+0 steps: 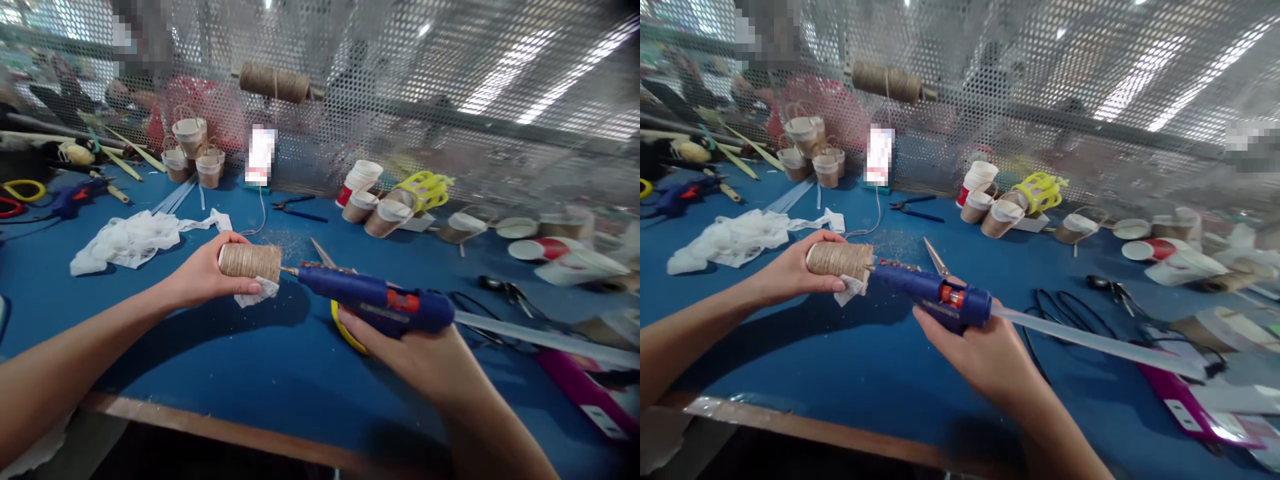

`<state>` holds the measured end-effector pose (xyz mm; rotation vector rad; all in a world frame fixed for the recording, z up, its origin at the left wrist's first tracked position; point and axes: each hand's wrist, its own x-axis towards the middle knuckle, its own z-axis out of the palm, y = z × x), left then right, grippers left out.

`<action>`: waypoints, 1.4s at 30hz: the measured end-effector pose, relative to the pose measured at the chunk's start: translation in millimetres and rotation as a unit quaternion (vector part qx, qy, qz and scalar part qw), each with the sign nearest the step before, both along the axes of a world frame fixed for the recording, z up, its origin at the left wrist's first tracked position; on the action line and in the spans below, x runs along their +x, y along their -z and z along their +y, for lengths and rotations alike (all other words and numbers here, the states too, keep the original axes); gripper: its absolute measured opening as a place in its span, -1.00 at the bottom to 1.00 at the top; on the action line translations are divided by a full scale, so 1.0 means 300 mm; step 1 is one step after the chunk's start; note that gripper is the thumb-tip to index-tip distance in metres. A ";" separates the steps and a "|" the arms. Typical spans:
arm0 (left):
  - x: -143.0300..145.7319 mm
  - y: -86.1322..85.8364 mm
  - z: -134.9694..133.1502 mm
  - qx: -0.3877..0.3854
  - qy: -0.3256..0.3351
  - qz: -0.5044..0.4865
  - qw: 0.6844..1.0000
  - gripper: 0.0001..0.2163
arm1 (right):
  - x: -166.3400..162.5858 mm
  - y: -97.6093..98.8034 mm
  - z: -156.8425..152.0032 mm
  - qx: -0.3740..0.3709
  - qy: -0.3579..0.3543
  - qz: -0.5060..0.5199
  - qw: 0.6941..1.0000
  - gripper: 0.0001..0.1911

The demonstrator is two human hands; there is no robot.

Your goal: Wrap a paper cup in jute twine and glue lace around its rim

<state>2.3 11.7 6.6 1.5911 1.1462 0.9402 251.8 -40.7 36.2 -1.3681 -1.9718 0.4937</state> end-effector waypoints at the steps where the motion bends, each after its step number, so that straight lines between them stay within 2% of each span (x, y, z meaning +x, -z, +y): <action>1: -0.001 0.000 0.001 0.000 -0.004 0.004 1.000 -0.50 | 0.007 0.006 0.001 0.019 -0.006 -0.018 1.000 -0.93; 5: -0.002 -0.005 -0.002 0.001 -0.007 0.012 1.000 -0.51 | 0.010 0.029 0.008 0.081 -0.019 -0.033 0.996 -0.87; 12: 0.005 -0.014 -0.009 -0.015 -0.012 0.001 1.000 -0.52 | -0.007 0.019 0.013 0.006 -0.028 -0.010 1.000 -0.82; 16: 0.005 -0.013 -0.009 -0.022 -0.007 0.003 1.000 -0.50 | -0.009 0.000 0.011 -0.009 -0.026 0.004 1.000 -0.88; 20: 0.004 -0.013 -0.013 -0.024 -0.008 0.013 1.000 -0.48 | -0.014 -0.012 0.005 -0.061 -0.018 0.008 0.998 -0.90; 24: 0.004 -0.018 -0.015 -0.026 0.000 0.018 0.999 -0.49 | -0.019 -0.007 -0.006 -0.038 0.012 0.013 0.999 -0.87; 28: 0.004 -0.022 -0.015 -0.029 0.008 0.022 0.999 -0.49 | -0.023 0.002 -0.012 -0.029 0.034 0.031 0.999 -0.93; 32: 0.004 -0.023 -0.014 -0.036 0.017 0.014 0.999 -0.49 | -0.021 0.005 -0.017 -0.049 0.040 0.023 0.998 -0.93; 37: 0.005 -0.029 -0.017 -0.049 0.022 0.006 0.999 -0.49 | -0.020 0.005 -0.026 -0.079 0.071 0.028 0.994 -0.81; 42: 0.005 -0.031 -0.017 -0.047 0.026 -0.003 0.999 -0.51 | -0.027 -0.009 -0.021 -0.092 0.074 0.036 0.992 -0.86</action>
